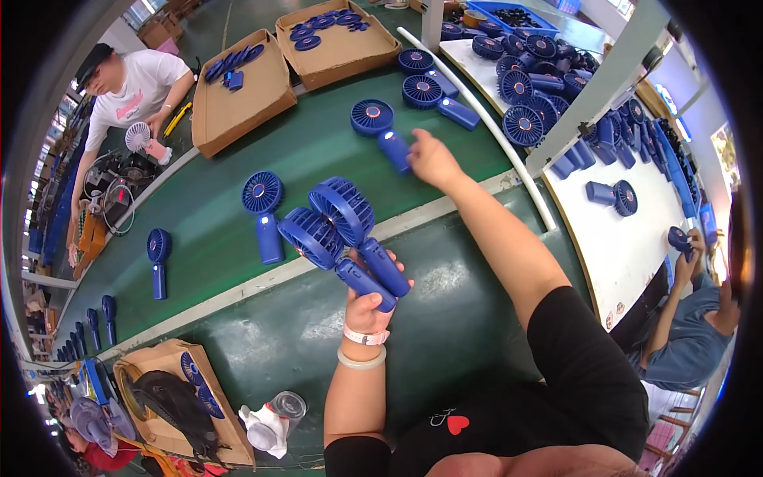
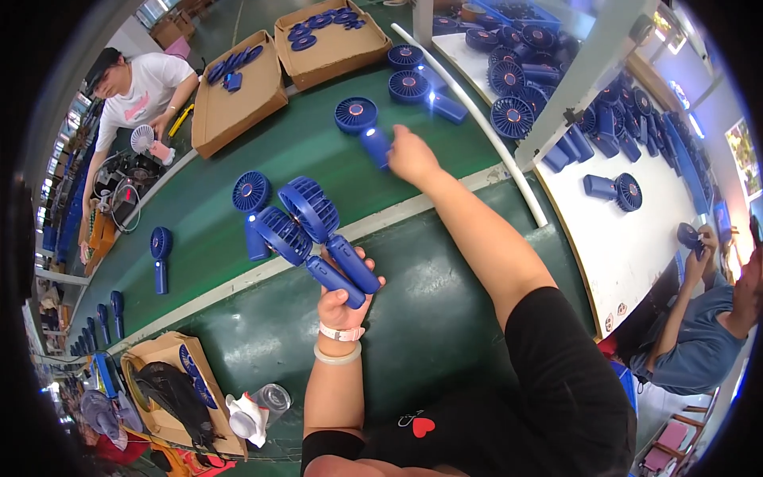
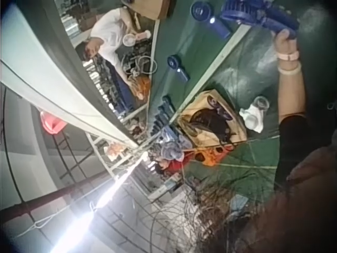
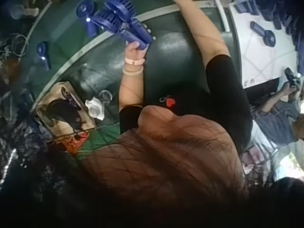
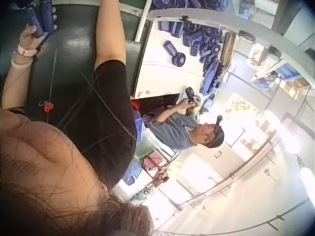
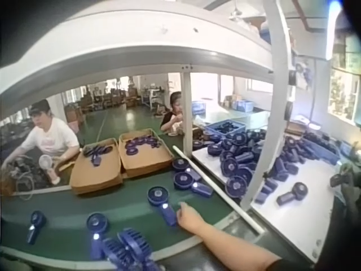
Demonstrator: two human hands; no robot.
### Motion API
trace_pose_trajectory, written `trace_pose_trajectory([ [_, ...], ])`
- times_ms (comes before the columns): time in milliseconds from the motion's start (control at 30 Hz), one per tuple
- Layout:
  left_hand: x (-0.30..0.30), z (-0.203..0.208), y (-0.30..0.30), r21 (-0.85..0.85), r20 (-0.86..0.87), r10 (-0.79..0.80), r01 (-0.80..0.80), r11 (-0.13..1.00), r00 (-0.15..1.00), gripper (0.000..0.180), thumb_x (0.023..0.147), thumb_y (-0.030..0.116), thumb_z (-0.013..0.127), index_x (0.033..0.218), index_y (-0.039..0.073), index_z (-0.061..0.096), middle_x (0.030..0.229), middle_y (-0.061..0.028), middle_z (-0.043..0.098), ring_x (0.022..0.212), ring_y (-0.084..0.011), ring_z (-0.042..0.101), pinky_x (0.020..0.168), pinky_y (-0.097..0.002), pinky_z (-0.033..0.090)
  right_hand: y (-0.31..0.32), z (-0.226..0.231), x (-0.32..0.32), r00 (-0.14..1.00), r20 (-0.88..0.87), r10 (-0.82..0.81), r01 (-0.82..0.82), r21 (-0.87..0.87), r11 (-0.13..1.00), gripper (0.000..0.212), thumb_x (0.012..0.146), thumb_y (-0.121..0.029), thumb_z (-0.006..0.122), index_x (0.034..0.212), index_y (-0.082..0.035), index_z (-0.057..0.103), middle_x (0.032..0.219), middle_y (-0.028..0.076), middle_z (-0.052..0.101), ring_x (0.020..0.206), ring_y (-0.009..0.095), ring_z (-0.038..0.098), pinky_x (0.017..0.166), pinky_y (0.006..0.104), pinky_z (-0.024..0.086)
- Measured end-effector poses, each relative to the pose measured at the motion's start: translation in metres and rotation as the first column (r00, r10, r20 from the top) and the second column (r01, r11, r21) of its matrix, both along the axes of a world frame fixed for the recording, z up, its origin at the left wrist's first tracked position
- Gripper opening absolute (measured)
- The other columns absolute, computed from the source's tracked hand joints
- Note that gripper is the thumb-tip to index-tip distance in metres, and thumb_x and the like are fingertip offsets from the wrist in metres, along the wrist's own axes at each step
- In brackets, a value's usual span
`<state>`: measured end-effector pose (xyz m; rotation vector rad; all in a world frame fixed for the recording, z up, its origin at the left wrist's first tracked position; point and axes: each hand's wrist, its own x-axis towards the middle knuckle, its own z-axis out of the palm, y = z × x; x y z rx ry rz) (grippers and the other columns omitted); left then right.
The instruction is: The person inspects portable fans on a factory assembly line, then groups them together by hand.
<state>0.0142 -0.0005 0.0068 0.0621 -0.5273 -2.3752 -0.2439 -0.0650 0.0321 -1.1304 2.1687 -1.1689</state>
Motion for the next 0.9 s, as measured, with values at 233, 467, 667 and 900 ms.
trace_pose_trajectory([
  [233,0.002,0.002,-0.002,-0.010,0.030,-0.002,0.003,1.000,1.000,0.077,0.066,0.007,0.065,0.133,0.025,0.032,0.120,-0.0126,0.044,0.109,-0.0278,0.050,0.085,-0.0488,0.046,0.038,-0.006,0.022,0.871,0.472,0.138,-0.038,-0.215,0.976,0.045,0.076,0.006,0.051,0.120,0.003,0.045,0.095,0.009,0.058,0.077,0.014,0.058,0.072,0.0230,0.047],
  [467,0.005,-0.002,0.000,0.015,0.023,0.014,-0.015,1.000,1.000,0.075,0.066,0.009,0.066,0.132,0.026,0.034,0.120,-0.0123,0.044,0.108,-0.0282,0.050,0.084,-0.0486,0.046,0.006,-0.010,0.076,0.849,-0.254,0.464,-0.526,-0.320,0.788,0.047,0.073,0.002,0.059,0.117,-0.009,0.049,0.115,0.012,0.050,0.095,0.021,0.056,0.078,0.0306,0.049],
  [667,0.001,0.001,0.000,0.045,-0.013,-0.010,0.010,0.999,1.000,0.074,0.066,0.011,0.065,0.131,0.027,0.035,0.119,-0.0115,0.043,0.107,-0.0281,0.048,0.084,-0.0475,0.046,-0.041,-0.013,0.057,0.875,-0.428,0.224,-0.384,-0.334,0.861,0.050,0.077,-0.005,0.056,0.125,-0.004,0.040,0.122,0.020,0.046,0.103,0.037,0.052,0.087,0.0378,0.044],
  [900,0.002,-0.003,-0.003,0.056,-0.004,0.001,0.000,0.998,1.000,0.073,0.065,0.011,0.066,0.130,0.027,0.036,0.118,-0.0114,0.043,0.106,-0.0279,0.048,0.082,-0.0468,0.047,-0.024,0.012,0.038,0.701,-0.610,0.370,-0.207,0.322,0.924,0.041,0.084,-0.039,0.052,0.121,-0.020,0.051,0.104,0.017,0.046,0.078,0.033,0.060,0.068,0.0420,0.050],
])
